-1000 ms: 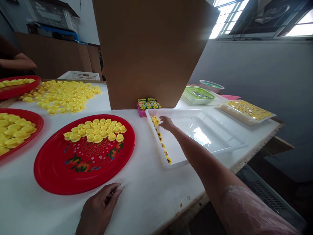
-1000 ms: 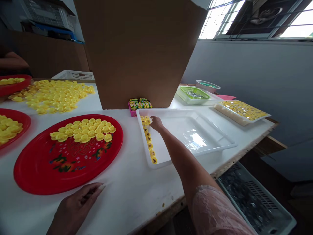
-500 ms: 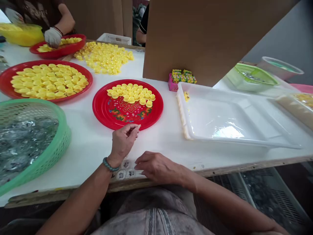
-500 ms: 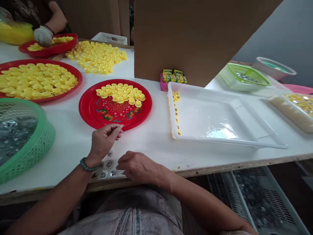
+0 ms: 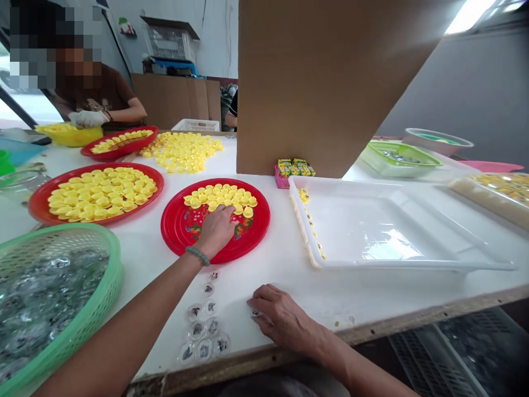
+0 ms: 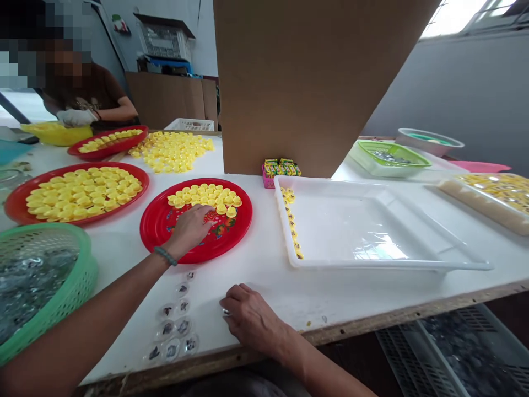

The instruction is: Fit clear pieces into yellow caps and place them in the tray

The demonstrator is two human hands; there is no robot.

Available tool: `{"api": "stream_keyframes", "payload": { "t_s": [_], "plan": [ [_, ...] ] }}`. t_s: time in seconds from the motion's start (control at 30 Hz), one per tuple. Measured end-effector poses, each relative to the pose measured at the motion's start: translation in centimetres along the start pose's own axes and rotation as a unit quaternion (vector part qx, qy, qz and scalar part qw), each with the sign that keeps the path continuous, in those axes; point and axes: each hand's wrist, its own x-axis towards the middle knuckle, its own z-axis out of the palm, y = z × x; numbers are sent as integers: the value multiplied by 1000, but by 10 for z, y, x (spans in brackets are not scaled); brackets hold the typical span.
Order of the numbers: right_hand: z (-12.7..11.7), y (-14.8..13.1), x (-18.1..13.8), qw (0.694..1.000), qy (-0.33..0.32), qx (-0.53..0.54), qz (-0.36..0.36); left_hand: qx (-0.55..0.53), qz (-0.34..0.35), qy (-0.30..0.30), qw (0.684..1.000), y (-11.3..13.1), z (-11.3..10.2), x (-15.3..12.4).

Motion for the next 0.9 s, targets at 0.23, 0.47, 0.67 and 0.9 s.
{"api": "stream_keyframes", "payload": {
  "t_s": [0.23,0.47,0.67,0.9],
  "plan": [
    [1,24,-21,994,72,49,73,137,170,-147,965,-2,41,76],
    [-2,52,-39,967,195,111,122,149,182,-201,951,5,64,93],
    [-10,50,-42,957,228,109,141,125,172,-123,969,21,54,78],
    [-21,34,-52,943,285,99,138,29,235,-85,968,60,7,-24]
  ]
}}
